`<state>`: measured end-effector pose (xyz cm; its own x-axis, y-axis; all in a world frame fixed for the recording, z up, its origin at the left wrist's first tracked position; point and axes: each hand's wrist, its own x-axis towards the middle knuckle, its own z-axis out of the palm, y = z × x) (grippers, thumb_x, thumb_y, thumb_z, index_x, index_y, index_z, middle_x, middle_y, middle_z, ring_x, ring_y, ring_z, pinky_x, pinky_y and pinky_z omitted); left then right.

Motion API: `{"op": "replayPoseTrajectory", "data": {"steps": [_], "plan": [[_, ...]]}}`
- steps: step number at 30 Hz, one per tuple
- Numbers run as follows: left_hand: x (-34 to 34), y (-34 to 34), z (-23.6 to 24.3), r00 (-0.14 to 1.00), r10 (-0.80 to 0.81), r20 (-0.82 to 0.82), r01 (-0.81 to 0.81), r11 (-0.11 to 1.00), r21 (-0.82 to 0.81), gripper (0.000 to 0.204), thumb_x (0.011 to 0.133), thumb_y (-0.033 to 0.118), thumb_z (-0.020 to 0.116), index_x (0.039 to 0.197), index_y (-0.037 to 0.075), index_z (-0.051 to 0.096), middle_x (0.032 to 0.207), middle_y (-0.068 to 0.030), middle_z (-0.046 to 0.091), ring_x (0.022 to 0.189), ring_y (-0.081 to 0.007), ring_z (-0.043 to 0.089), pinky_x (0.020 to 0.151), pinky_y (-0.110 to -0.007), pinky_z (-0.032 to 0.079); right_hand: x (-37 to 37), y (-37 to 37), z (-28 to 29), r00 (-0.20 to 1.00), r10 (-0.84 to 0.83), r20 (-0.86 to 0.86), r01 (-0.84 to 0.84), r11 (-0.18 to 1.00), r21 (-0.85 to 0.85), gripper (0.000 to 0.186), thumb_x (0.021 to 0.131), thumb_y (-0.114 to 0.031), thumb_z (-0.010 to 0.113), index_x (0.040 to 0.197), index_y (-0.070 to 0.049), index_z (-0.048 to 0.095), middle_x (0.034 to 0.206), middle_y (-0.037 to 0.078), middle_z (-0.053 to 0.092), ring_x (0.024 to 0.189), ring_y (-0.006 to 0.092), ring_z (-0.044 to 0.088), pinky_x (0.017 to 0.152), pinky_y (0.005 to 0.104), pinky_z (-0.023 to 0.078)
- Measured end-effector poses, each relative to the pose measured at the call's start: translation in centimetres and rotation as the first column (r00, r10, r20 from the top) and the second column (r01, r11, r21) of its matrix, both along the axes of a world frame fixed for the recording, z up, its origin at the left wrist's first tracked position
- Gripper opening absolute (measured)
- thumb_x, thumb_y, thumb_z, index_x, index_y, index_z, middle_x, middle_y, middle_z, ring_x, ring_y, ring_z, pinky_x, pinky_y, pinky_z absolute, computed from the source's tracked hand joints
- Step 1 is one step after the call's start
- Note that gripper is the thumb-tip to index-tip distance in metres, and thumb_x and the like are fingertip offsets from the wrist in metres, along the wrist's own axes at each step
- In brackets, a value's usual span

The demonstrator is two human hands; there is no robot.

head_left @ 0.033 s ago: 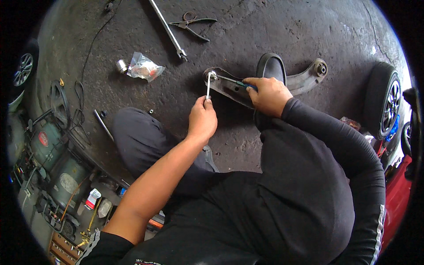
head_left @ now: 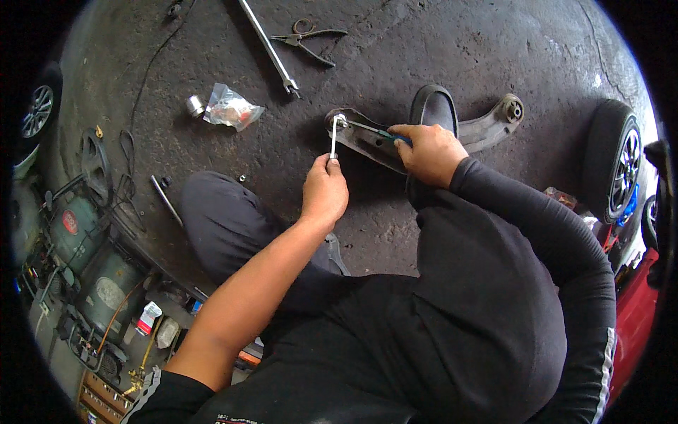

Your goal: The person sits on the garage floor and uses a wrench and screwdriver to tighten bolts on a metal car suspension component. They repeatedly adjust the fasteners and reposition the part to access different areas.

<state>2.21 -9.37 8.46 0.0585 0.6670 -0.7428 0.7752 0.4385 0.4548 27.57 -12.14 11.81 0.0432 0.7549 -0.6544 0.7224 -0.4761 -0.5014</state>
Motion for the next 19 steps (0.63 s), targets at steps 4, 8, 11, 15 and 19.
{"op": "replayPoseTrajectory", "data": {"steps": [4, 8, 11, 15, 19], "plan": [[1.3, 0.2, 0.3, 0.996, 0.086, 0.005, -0.086, 0.996, -0.025, 0.04, 0.119, 0.028, 0.048, 0.143, 0.0, 0.063, 0.095, -0.0081, 0.066, 0.086, -0.0194, 0.064, 0.076, -0.039, 0.051, 0.1, 0.2, 0.2, 1.0, 0.013, -0.004, -0.013, 1.0, -0.007, 0.041, 0.106, -0.032, 0.059, 0.14, -0.016, 0.076, 0.115, 0.027, 0.08, 0.108, 0.0462, 0.077, 0.102, 0.0547, 0.06], [2.8, 0.7, 1.3, 0.964, 0.264, 0.009, -0.256, 0.942, -0.218, 0.04, 0.119, 0.027, 0.047, 0.141, -0.002, 0.064, 0.11, -0.0177, 0.074, 0.103, -0.0281, 0.071, 0.095, -0.045, 0.053, 0.1, 0.0, -0.1, 1.0, -0.016, -0.015, 0.016, 1.0, 0.015, 0.04, 0.106, -0.032, 0.06, 0.139, -0.015, 0.076, 0.115, 0.026, 0.08, 0.106, 0.0467, 0.077, 0.101, 0.055, 0.06], [3.8, 0.4, 1.5, 0.954, 0.301, 0.007, -0.293, 0.934, -0.205, 0.04, 0.119, 0.027, 0.047, 0.139, -0.002, 0.065, 0.108, -0.0177, 0.074, 0.1, -0.0286, 0.071, 0.094, -0.045, 0.053, 0.2, 0.0, -0.2, 0.999, -0.026, -0.023, 0.026, 1.0, -0.005, 0.04, 0.106, -0.031, 0.06, 0.138, -0.015, 0.077, 0.115, 0.026, 0.08, 0.106, 0.0472, 0.077, 0.101, 0.0552, 0.06], [4.6, 0.0, 1.2, 0.977, 0.21, -0.03, -0.211, 0.976, -0.048, 0.04, 0.118, 0.027, 0.048, 0.141, -0.001, 0.066, 0.102, -0.0137, 0.071, 0.093, -0.027, 0.069, 0.087, -0.043, 0.055, 0.3, 0.2, 0.0, 0.998, -0.044, -0.048, 0.043, 0.999, -0.015, 0.04, 0.106, -0.031, 0.061, 0.139, -0.014, 0.076, 0.114, 0.026, 0.079, 0.106, 0.0479, 0.076, 0.102, 0.0553, 0.06], [5.4, -0.3, 1.7, 0.978, 0.2, -0.067, -0.205, 0.976, -0.078, 0.042, 0.118, 0.028, 0.051, 0.144, 0.0, 0.067, 0.114, -0.0162, 0.075, 0.107, -0.0279, 0.071, 0.098, -0.041, 0.053, 0.8, 0.5, 0.1, 0.997, -0.04, -0.063, 0.037, 0.998, -0.047, 0.041, 0.106, -0.032, 0.062, 0.139, -0.013, 0.076, 0.113, 0.029, 0.079, 0.106, 0.0495, 0.076, 0.103, 0.0552, 0.059]]}}
